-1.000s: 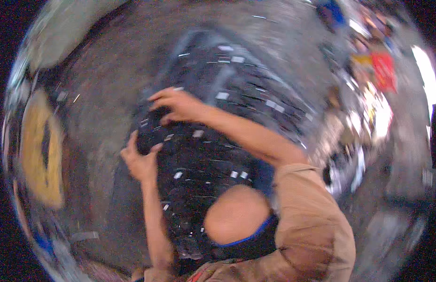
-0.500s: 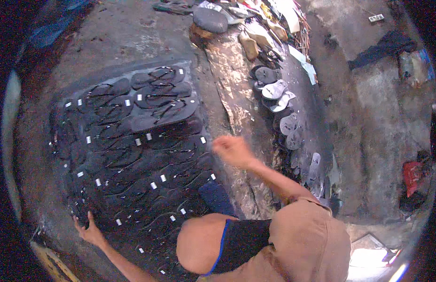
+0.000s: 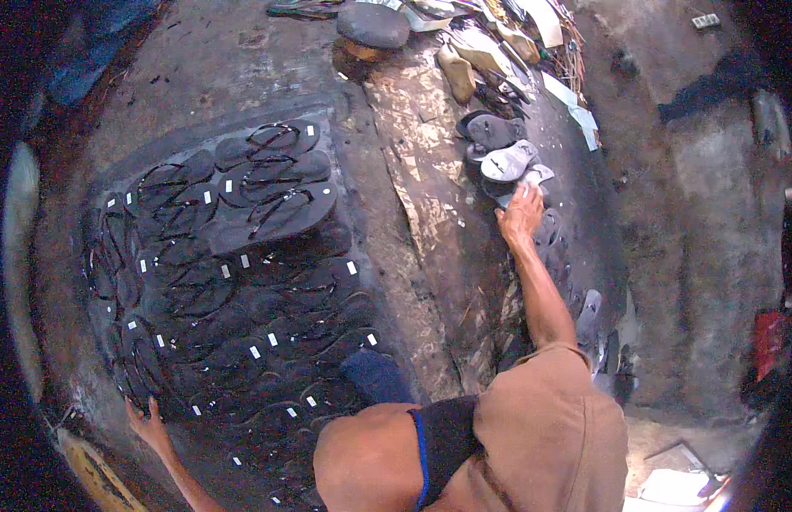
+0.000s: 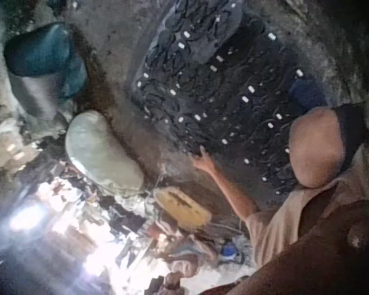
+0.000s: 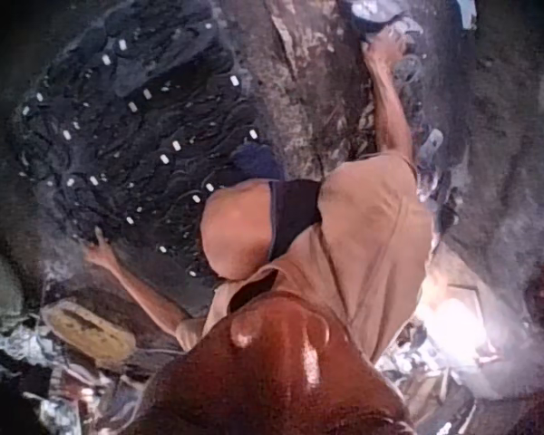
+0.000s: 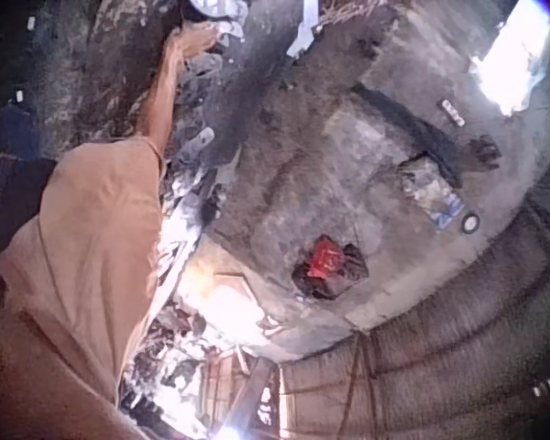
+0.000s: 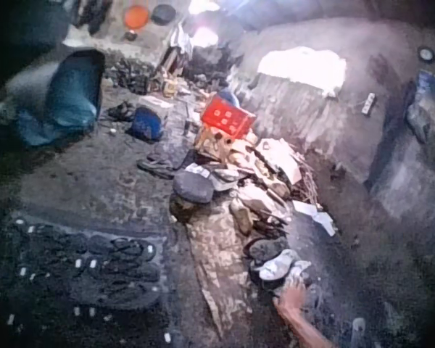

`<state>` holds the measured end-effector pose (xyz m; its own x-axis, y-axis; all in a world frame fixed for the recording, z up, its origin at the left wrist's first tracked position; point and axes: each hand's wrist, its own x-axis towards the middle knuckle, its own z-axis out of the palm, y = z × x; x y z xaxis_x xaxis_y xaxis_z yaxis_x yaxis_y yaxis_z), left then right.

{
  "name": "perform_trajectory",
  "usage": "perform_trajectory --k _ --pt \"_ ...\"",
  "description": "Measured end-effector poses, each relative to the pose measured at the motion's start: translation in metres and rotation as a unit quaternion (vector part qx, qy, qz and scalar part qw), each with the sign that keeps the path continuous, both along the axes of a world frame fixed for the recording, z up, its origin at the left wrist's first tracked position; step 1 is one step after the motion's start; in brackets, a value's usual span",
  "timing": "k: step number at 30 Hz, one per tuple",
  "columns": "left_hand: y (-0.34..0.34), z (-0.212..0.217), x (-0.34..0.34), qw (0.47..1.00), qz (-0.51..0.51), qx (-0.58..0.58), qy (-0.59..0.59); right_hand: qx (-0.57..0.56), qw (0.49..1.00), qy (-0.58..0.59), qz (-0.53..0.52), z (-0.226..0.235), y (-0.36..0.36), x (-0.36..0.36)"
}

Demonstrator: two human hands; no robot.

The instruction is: The person sits on the floor and arranges black flip-flops into neat rows. They pick up each flip-flop, place it in a line, and adjust the alignment to create an organized display.

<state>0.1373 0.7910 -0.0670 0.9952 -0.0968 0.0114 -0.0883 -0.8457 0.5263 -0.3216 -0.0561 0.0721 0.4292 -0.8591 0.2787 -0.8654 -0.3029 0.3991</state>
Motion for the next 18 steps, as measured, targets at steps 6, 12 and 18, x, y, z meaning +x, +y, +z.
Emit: perform_trajectory --k 6,12,18 --pt "0.004 -0.009 -0.004 0.993 0.010 0.107 0.050 -0.003 0.985 -0.111 0.135 0.016 -0.025 -0.111" --pt "-0.005 -0.008 -0.019 0.995 -0.083 0.031 -0.037 0.023 0.971 -0.160 0.176 0.032 -0.019 -0.119" --pt "-0.010 0.012 -0.063 0.995 -0.050 -0.075 0.051 -0.080 0.944 -0.271 0.170 0.105 -0.014 -0.093"
